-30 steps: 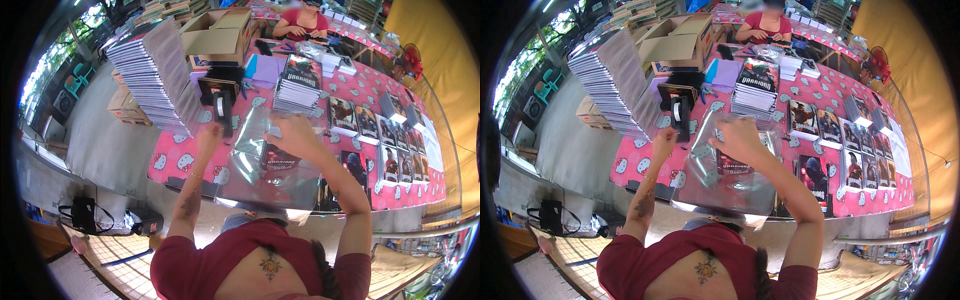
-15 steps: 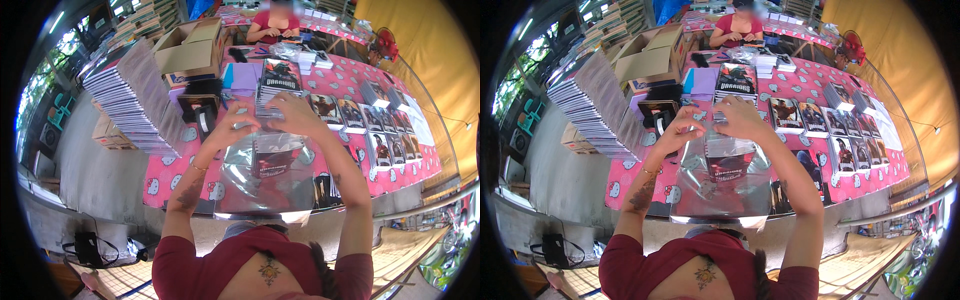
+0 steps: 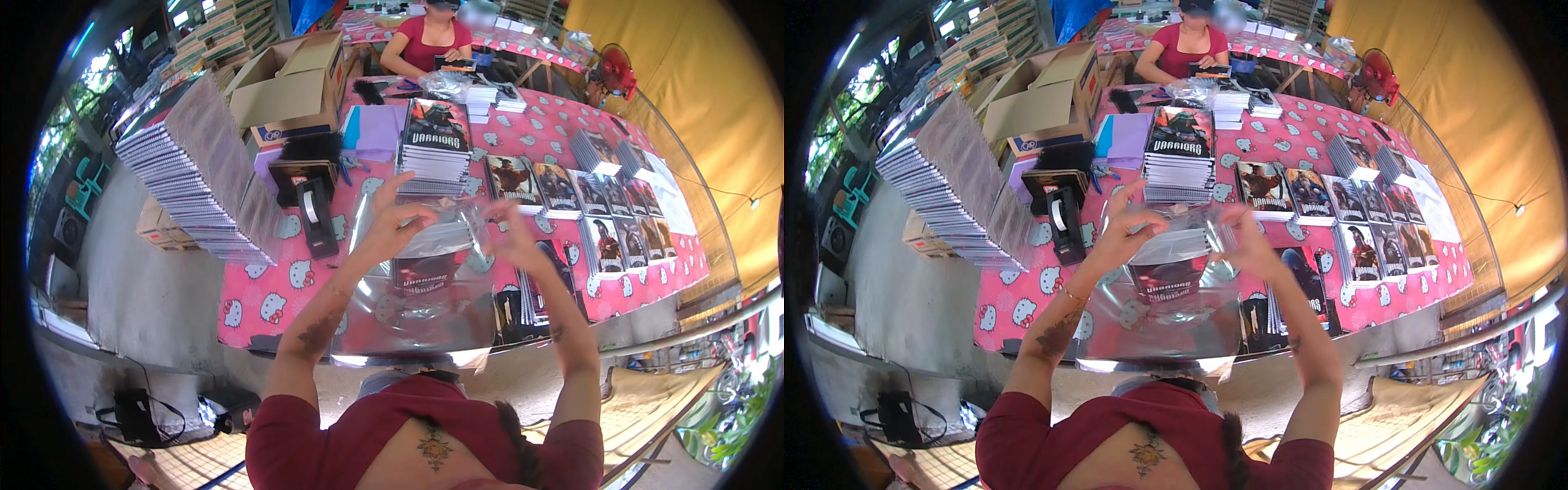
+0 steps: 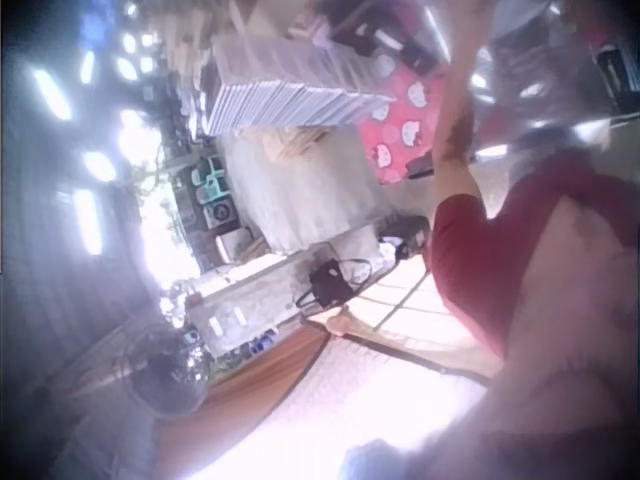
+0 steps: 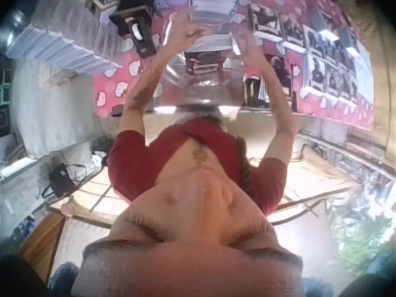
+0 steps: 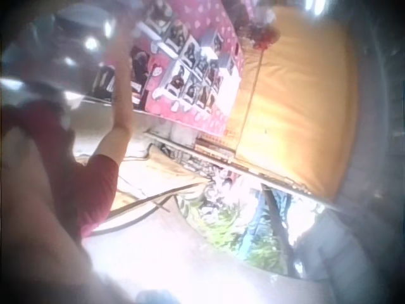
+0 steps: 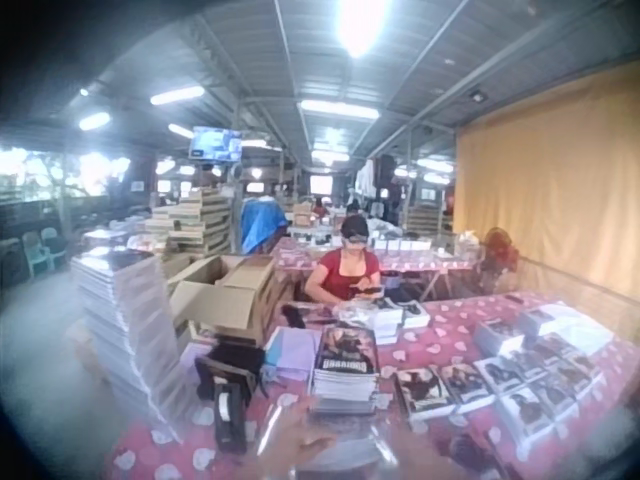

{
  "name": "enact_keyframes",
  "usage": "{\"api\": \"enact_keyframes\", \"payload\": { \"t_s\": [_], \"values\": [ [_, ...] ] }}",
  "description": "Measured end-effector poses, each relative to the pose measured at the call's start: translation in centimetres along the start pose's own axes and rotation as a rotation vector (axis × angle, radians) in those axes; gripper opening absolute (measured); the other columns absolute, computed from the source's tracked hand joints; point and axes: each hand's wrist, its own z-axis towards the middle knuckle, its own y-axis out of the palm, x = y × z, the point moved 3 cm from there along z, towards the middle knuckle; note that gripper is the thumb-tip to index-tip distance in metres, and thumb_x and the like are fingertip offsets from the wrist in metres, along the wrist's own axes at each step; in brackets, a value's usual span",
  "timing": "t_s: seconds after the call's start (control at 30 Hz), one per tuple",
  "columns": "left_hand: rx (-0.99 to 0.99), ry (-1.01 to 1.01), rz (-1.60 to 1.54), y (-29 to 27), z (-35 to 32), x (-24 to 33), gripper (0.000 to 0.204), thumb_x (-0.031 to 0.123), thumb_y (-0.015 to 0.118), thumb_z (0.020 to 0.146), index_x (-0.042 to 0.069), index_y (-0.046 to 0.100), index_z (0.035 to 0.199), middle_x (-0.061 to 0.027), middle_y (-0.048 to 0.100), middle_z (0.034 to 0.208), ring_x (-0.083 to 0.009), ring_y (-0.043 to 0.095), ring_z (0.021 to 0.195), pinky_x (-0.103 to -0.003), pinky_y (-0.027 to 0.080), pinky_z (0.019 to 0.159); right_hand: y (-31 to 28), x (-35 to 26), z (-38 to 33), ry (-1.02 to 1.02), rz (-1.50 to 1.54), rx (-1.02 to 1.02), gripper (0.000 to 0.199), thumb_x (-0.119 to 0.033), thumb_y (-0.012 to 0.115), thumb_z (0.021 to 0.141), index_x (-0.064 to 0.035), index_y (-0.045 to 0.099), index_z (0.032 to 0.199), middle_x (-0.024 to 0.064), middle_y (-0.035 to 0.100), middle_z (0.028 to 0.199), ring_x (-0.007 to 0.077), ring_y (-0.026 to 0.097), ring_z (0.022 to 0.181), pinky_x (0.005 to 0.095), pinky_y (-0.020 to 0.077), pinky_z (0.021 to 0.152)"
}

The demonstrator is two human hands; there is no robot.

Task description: The person picks up a stack of books from a pile, places them on a clear plastic sheet, and folds the sheet around the stack before using a tape dispenser to secure the wrap.

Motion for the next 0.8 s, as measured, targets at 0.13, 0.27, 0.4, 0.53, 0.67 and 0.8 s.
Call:
{"api": "enact_keyframes", "payload": {
  "t_s": [0.13, 0.27, 0.4, 0.53, 0.67, 0.8],
  "values": [
    [0.022, 0.020, 0.107, 0.7, 0.1, 1.3, 0.016, 0.020, 0.081, 0.075, 0.025, 0.078, 0.090, -0.0157, 0.041, 0.149, -0.0338, 0.032, 0.139, -0.047, 0.024, 0.111, 4.9, -1.7, -0.3, -0.372, -0.305, -0.269, 0.076, -0.031, 0.085, 0.067, -0.0227, 0.055, 0.136, 0.0098, 0.048, 0.137, 0.0297, 0.045, 0.129, 0.0480, 0.0337, 0.109],
    [-0.011, 0.077, 0.156, 1.6, 0.0, 0.8, 0.018, 0.020, 0.082, 0.073, 0.027, 0.078, 0.089, -0.0129, 0.038, 0.152, -0.0359, 0.030, 0.140, -0.048, 0.023, 0.111, 5.5, -1.5, -0.1, -0.330, -0.382, -0.302, 0.070, -0.031, 0.083, 0.068, -0.0312, 0.059, 0.134, 0.0115, 0.031, 0.157, 0.0342, 0.026, 0.146, 0.0569, 0.0222, 0.115],
    [-0.004, 0.087, 0.183, 2.2, 0.0, 1.2, 0.018, 0.021, 0.082, 0.073, 0.028, 0.078, 0.089, -0.0111, 0.035, 0.155, -0.0381, 0.026, 0.142, -0.053, 0.022, 0.111, 5.6, -0.9, 0.0, -0.284, -0.395, -0.357, 0.072, -0.032, 0.083, 0.069, -0.0330, 0.057, 0.136, 0.0145, 0.016, 0.163, 0.0350, 0.014, 0.151, 0.0599, 0.0153, 0.117],
    [-0.138, 0.072, 0.283, 3.3, -0.1, 1.2, 0.015, 0.021, 0.081, 0.073, 0.026, 0.078, 0.087, -0.0115, 0.029, 0.157, -0.0398, 0.023, 0.144, -0.057, 0.019, 0.112, 5.5, -0.7, 0.0, -0.292, -0.407, -0.392, 0.071, -0.034, 0.083, 0.069, -0.0322, 0.057, 0.136, 0.0175, 0.012, 0.164, 0.0356, 0.013, 0.151, 0.0609, 0.0144, 0.117],
    [-0.099, -0.030, 0.323, 4.1, -0.2, 0.4, 0.052, 0.027, 0.084, 0.072, 0.028, 0.065, 0.121, -0.0161, 0.022, 0.160, -0.0424, 0.019, 0.146, -0.061, 0.014, 0.114, 5.6, -1.1, -0.3, -0.276, -0.352, -0.374, 0.064, -0.034, 0.081, 0.074, -0.0282, 0.059, 0.134, 0.0183, 0.013, 0.163, 0.0356, 0.012, 0.151, 0.0604, 0.0161, 0.116],
    [0.187, -0.129, 0.172, 2.0, 1.1, 2.4, 0.090, 0.038, 0.082, 0.074, 0.028, 0.035, 0.150, -0.0200, 0.022, 0.158, -0.0428, 0.018, 0.146, -0.064, 0.010, 0.114, 4.7, 1.7, 2.3, -0.160, 0.090, -0.264, 0.059, -0.038, 0.077, 0.080, -0.0170, 0.060, 0.133, 0.0200, 0.034, 0.154, 0.0323, 0.028, 0.145, 0.0517, 0.0300, 0.112]
  ]
}}
